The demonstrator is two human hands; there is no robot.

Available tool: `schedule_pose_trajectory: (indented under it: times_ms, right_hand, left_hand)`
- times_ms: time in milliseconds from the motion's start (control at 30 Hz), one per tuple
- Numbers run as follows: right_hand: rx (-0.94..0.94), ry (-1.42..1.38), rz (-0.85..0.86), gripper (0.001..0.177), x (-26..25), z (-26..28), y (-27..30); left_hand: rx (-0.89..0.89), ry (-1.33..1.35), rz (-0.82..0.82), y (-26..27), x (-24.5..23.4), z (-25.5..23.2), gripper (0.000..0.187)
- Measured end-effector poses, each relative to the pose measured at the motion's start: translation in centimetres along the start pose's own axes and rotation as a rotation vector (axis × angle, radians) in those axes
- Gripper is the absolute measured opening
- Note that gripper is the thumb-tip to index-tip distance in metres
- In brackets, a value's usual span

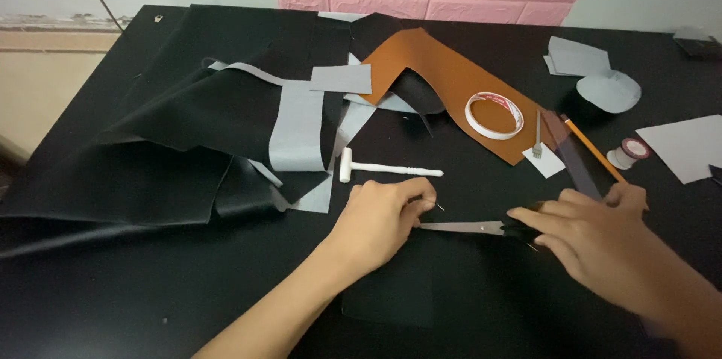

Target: Cutting and assembling small leather or synthetic leather components using scissors and double-sided tape.

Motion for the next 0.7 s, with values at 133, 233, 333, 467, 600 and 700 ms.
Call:
schedule_pose_trajectory:
  times_ms: [133,233,333,467,600,700]
  right_hand:
    - [0.041,-0.079,0.058,0.054,0.0,-0.3,0.2]
    - [0.022,-0.188,0.001,0.078,1.0,-0.7,0.3]
    - [0.172,-0.211,-0.081,0.074,1.0,-2.3,0.1]
    - [0.227,-0.243,0.033,0.083,2.0,-2.8,-0.4]
    - [0.203,-0.274,0.034,0.069,2.9,-2.3,-0.6]
    - [0.179,-0.279,0.097,0.063,2.8,-2.2,-0.8]
  left_hand:
    - [-0.013,0.047,0.012,0.0,-0.4,0.1,0.012]
    - [-0.038,0.125,-0.025,0.2,-1.4,-0.1,0.008]
    - [-0.139,0.230,-0.039,0.1,-2.4,0.1,0.011]
    - [-0.310,0.335,-0.054,-0.1,-3.3,0.5,0.012]
    - [-0.484,0.453,-0.210,0.2,-5.3,1.0,0.019]
    - [-0.374,0.498,-0.286,0.0,-5.6,1.4,0.022]
Point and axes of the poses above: each hand's wrist, its own y-axis away from the middle knuckle, its own x-axis out of the palm, z = x × y, the point moved 7 cm from there along -y, towards the middle knuckle, and after that the axes turned 5 degrees about -z, right-handed, at the moved point
